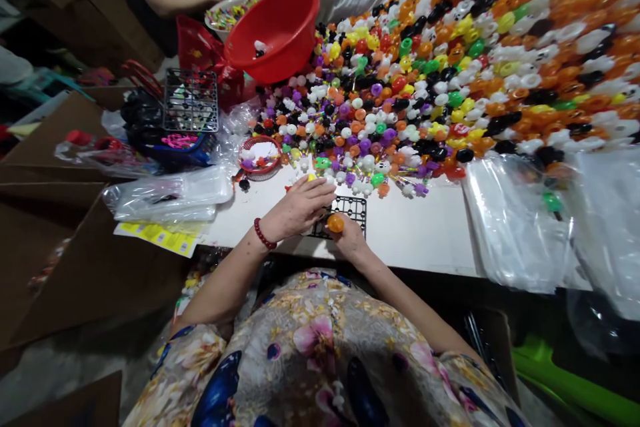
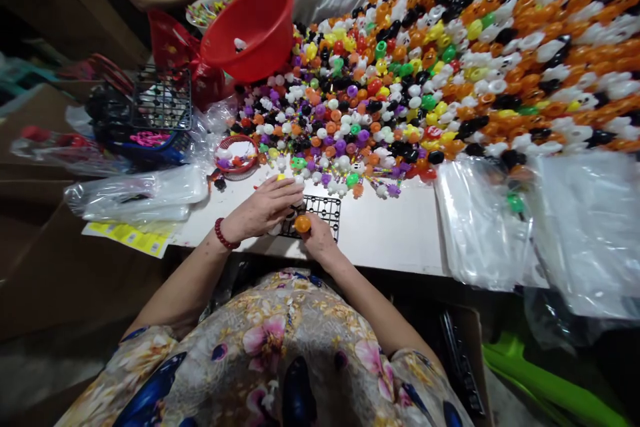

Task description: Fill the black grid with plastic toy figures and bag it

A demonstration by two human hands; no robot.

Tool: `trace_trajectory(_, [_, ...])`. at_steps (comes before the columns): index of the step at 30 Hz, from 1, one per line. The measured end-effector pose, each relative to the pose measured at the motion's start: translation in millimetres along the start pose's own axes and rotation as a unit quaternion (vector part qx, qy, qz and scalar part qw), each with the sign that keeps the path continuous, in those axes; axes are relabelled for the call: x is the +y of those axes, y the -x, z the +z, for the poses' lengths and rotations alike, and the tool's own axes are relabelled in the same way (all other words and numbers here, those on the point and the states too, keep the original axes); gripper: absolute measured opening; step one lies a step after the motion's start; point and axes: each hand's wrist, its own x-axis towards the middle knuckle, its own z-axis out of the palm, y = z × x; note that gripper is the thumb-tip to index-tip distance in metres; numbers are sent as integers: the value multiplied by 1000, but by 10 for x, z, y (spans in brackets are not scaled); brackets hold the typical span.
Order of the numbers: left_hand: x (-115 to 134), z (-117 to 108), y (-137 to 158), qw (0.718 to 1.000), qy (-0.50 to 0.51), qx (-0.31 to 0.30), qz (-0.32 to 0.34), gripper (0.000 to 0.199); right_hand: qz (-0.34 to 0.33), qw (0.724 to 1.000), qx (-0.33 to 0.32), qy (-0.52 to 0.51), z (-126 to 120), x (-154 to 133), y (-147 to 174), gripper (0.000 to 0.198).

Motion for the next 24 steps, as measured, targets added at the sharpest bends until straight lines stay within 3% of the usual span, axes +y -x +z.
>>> trace_trajectory(5, [11, 6, -5, 1000, 6, 0, -8, 37, 84, 996, 3, -39, 35, 74, -15, 20])
trace_trajectory(13, [-3, 20, 5, 1000, 19, 4, -5, 40, 96, 990, 8, -107, 109, 33, -73, 22])
trace_trajectory(18, [-18, 32, 7, 1000, 21, 8, -7, 38, 35, 999, -17, 27, 71, 43, -89, 12])
trace_trajectory(24, [-24, 27, -8, 999, 31, 8, -10, 40, -26, 979, -64, 194, 49, 82, -76, 15])
